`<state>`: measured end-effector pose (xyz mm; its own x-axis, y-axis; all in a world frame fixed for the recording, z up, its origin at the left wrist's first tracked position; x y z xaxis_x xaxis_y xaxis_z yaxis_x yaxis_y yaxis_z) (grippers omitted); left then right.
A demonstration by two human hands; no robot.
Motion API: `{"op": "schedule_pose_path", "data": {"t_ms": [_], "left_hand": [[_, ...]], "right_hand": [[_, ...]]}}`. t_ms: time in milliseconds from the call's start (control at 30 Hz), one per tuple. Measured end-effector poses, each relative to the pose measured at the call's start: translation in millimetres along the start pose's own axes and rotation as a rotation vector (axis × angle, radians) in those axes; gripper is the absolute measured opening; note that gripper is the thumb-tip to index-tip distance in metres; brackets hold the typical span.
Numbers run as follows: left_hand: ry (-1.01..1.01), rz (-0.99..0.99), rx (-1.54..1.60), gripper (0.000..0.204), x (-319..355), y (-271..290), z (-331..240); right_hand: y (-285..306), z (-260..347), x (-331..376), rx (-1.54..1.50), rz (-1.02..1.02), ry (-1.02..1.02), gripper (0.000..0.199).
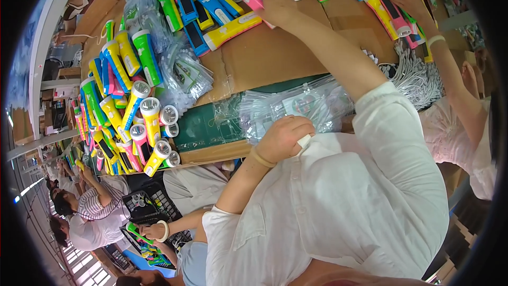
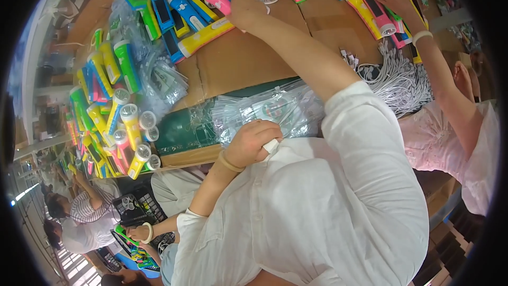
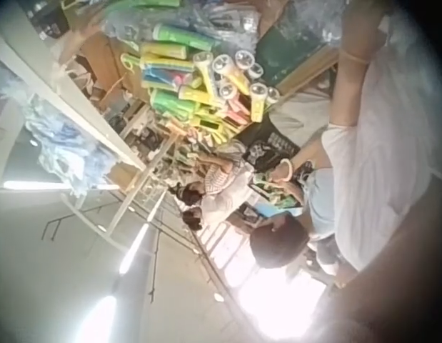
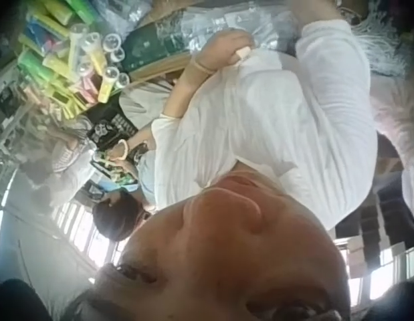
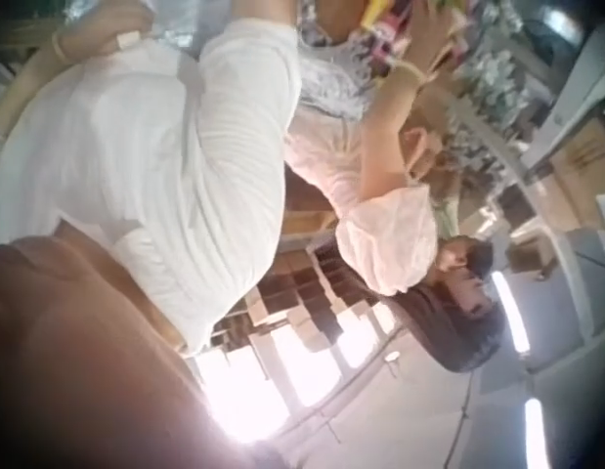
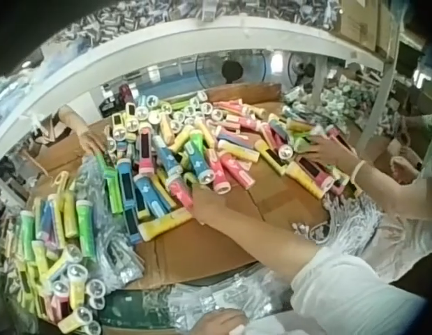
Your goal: Packaging individual plastic flashlights into small clear plastic bags on an assembly line.
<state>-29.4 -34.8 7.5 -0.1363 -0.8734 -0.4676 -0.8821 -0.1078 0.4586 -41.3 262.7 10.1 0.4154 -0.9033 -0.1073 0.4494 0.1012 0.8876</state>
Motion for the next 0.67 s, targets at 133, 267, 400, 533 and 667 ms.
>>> {"op": "schedule_pose_path", "data": {"t_ms": [133,267,400,533,667], "left_hand": [[0.057,-0.03,0.04,0.014,3.9,3.2,1.4],[0.079,-0.04,0.099,0.014,3.9,4.8,7.7],[0.094,-0.051,0.115,0.012,3.9,5.0,9.7],[0.085,-0.089,0.11,0.012,0.9,1.8,10.0],[0.09,-0.05,0.078,0.014,-2.4,4.2,3.2]], "right_hand": [[24.6,-53.6,43.2,-0.343,0.26,0.082,0.066],[48.4,-102.0,101.5,-0.496,0.579,0.114,0.054],[68.3,-100.1,128.4,-0.042,0.103,0.217,0.047],[65.9,-64.9,136.6,0.124,0.114,0.279,0.057],[53.3,-61.1,135.4,0.22,0.19,0.365,0.08]]}}
Point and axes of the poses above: each hand's wrist, its own x-axis away from the middle knuckle, its own y-axis out of the back of the hand, z = x × y, the point moved 1 cm from there along -x, towards the middle knuckle, and after that the axes turned 11 degrees about -z, right-handed, at the moved point
